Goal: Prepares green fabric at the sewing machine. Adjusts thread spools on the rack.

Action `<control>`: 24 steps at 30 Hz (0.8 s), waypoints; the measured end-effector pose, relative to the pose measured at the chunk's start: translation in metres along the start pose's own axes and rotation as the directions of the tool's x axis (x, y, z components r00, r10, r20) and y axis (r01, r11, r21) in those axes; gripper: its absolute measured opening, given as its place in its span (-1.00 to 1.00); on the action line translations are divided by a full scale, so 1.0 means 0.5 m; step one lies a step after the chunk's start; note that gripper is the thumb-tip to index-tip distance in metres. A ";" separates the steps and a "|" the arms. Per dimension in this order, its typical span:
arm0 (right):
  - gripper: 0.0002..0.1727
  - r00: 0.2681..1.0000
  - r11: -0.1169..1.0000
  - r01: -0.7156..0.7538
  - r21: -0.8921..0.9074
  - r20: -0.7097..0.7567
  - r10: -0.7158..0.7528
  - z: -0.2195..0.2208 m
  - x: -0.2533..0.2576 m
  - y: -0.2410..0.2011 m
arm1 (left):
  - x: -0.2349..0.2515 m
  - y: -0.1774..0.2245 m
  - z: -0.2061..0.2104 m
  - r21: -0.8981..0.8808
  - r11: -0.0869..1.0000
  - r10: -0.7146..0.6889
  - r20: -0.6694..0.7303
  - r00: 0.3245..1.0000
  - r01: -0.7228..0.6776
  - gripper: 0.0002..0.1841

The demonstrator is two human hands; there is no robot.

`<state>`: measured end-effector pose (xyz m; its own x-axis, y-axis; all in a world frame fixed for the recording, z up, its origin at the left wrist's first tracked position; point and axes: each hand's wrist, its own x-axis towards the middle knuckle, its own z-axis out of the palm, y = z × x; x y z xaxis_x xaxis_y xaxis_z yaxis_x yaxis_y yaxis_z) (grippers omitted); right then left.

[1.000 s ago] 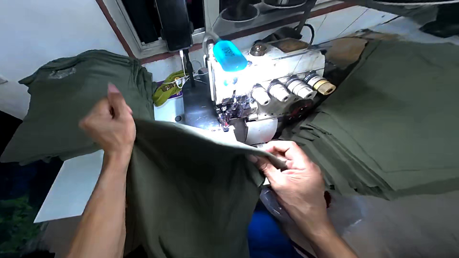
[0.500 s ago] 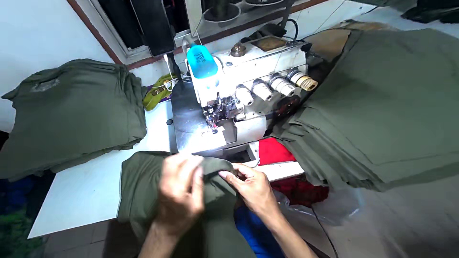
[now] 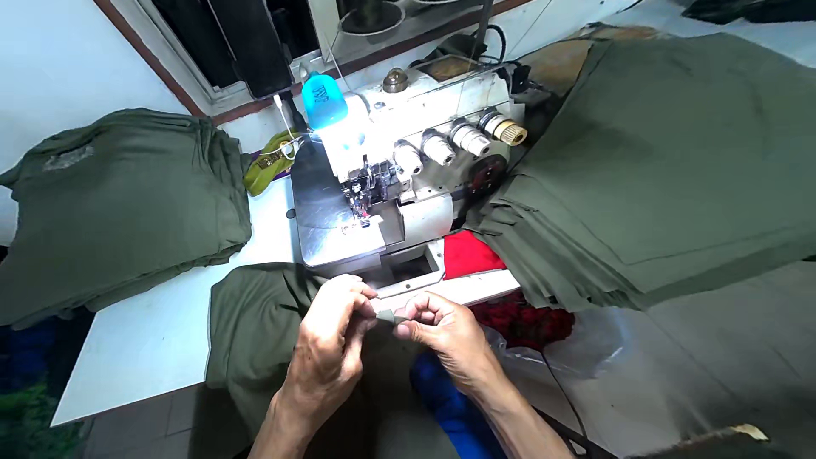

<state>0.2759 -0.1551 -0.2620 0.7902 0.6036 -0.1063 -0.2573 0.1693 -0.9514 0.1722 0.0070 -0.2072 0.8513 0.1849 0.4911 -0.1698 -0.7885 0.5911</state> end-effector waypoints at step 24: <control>-0.90 0.959 0.849 0.259 -0.461 0.019 -0.282 0.016 0.003 -0.047 | -0.073 0.003 -0.002 0.045 0.999 0.003 0.051 0.999 -0.006 -0.80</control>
<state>0.2786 -0.1517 -0.2376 0.8201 0.5457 0.1722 0.2427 -0.0593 -0.9683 0.1407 -0.0006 -0.2235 0.8750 0.1521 0.4597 -0.1520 -0.8151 0.5590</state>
